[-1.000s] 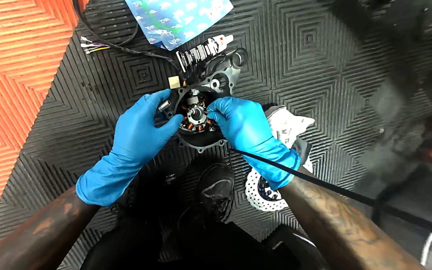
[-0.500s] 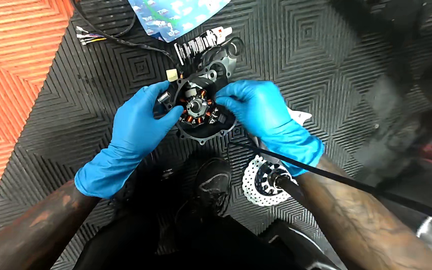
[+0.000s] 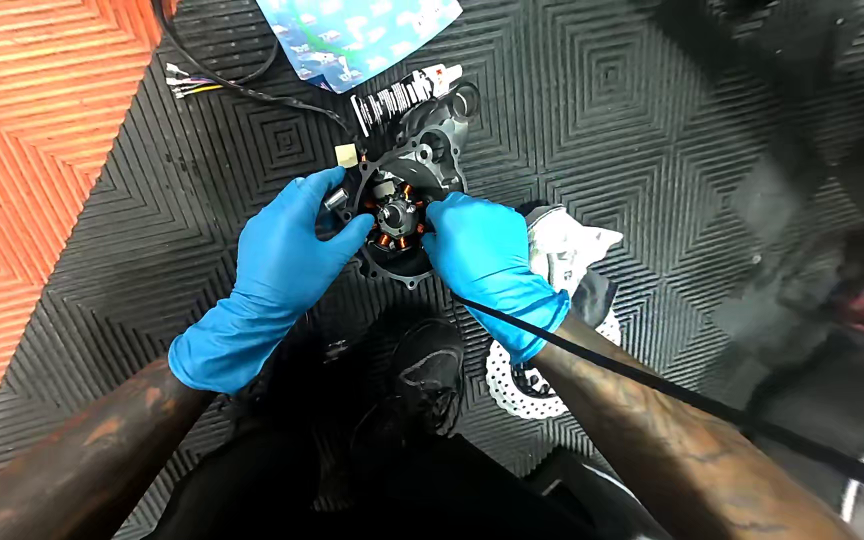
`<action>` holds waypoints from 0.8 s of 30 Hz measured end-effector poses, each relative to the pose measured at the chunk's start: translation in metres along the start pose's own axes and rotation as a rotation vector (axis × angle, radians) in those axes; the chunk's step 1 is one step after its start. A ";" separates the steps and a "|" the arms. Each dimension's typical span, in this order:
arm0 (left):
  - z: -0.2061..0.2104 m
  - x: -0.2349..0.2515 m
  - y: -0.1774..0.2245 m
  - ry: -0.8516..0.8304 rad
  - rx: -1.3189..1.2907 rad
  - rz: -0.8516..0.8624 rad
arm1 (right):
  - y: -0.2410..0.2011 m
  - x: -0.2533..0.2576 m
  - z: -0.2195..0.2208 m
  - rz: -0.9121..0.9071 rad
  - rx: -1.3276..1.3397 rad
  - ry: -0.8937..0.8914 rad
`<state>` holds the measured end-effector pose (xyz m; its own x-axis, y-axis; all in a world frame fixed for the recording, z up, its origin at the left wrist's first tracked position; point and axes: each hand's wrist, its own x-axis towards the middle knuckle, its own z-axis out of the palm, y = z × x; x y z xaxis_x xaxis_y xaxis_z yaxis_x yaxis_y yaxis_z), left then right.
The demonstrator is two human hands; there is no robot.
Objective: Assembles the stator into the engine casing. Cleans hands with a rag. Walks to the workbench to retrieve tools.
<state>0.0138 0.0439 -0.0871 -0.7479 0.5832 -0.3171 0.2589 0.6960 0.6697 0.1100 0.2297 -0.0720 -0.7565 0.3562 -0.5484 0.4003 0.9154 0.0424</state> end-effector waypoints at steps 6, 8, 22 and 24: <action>0.002 0.000 -0.001 0.011 -0.021 -0.020 | -0.003 0.001 0.002 0.002 -0.006 0.052; 0.002 0.000 0.000 0.012 -0.012 -0.019 | -0.003 0.000 0.003 -0.007 -0.001 0.076; 0.009 -0.008 0.001 0.071 0.035 0.034 | -0.009 -0.014 0.007 -0.111 -0.072 0.183; 0.010 -0.011 0.000 0.082 0.046 0.048 | -0.012 -0.015 0.010 -0.110 -0.113 0.185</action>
<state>0.0282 0.0416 -0.0903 -0.7813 0.5811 -0.2280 0.3221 0.6881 0.6502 0.1218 0.2115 -0.0726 -0.8786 0.2715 -0.3929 0.2571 0.9622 0.0899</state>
